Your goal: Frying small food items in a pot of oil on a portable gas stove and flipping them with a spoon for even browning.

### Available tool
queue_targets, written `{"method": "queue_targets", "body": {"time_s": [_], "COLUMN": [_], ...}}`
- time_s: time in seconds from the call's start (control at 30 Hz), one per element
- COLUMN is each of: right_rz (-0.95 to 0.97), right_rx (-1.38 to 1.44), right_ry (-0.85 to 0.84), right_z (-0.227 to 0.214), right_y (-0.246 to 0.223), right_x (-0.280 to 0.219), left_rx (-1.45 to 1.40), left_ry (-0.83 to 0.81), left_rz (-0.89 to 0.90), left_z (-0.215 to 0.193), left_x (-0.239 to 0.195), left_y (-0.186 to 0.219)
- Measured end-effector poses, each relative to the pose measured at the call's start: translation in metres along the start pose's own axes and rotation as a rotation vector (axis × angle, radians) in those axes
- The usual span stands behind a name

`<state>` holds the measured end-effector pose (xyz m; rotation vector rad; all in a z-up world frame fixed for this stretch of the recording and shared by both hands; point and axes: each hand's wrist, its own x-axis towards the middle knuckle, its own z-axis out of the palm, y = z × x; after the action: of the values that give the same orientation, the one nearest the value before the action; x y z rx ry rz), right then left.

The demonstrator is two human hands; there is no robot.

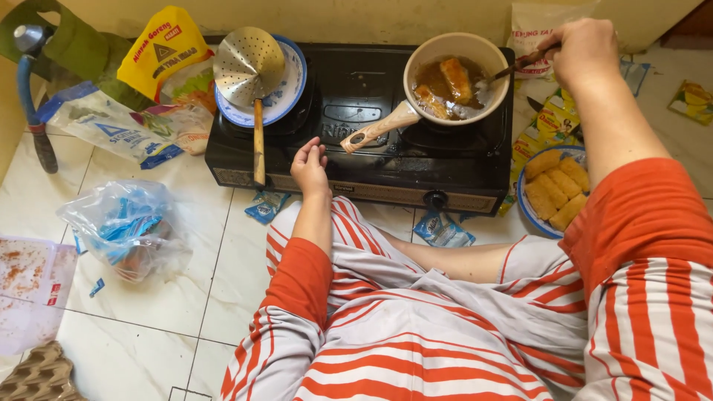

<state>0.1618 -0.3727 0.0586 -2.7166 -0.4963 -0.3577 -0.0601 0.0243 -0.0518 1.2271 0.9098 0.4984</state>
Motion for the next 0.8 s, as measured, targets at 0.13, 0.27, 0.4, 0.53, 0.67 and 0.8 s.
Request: {"method": "queue_targets", "body": {"time_s": [0.13,0.27,0.4,0.53,0.67,0.8], "right_rz": [0.088,0.173,0.159,0.206,0.297,0.268], "right_rx": [0.093,0.148,0.043,0.044,0.088,0.13], "right_ry": [-0.047,-0.104,-0.16,-0.221,-0.308,-0.313], "right_z": [-0.006,-0.009,0.0,-0.011,-0.023,-0.019], "right_y": [-0.009,-0.015,-0.004,-0.013,-0.018,-0.001], "right_x": [-0.004,-0.005,-0.001,-0.003,-0.002,0.0], "left_rx": [-0.009,-0.022,-0.025,-0.012,-0.028,-0.017], "left_ry": [-0.004,-0.003,-0.004,-0.001,-0.006,-0.01], "left_rz": [0.006,0.002,0.001,0.006,-0.004,0.003], "left_z": [-0.002,-0.002,-0.001,0.0,0.0,0.001], "left_x": [0.002,0.004,0.004,0.004,0.005,0.003], "left_y": [-0.003,-0.004,-0.004,-0.004,-0.004,-0.002]}}
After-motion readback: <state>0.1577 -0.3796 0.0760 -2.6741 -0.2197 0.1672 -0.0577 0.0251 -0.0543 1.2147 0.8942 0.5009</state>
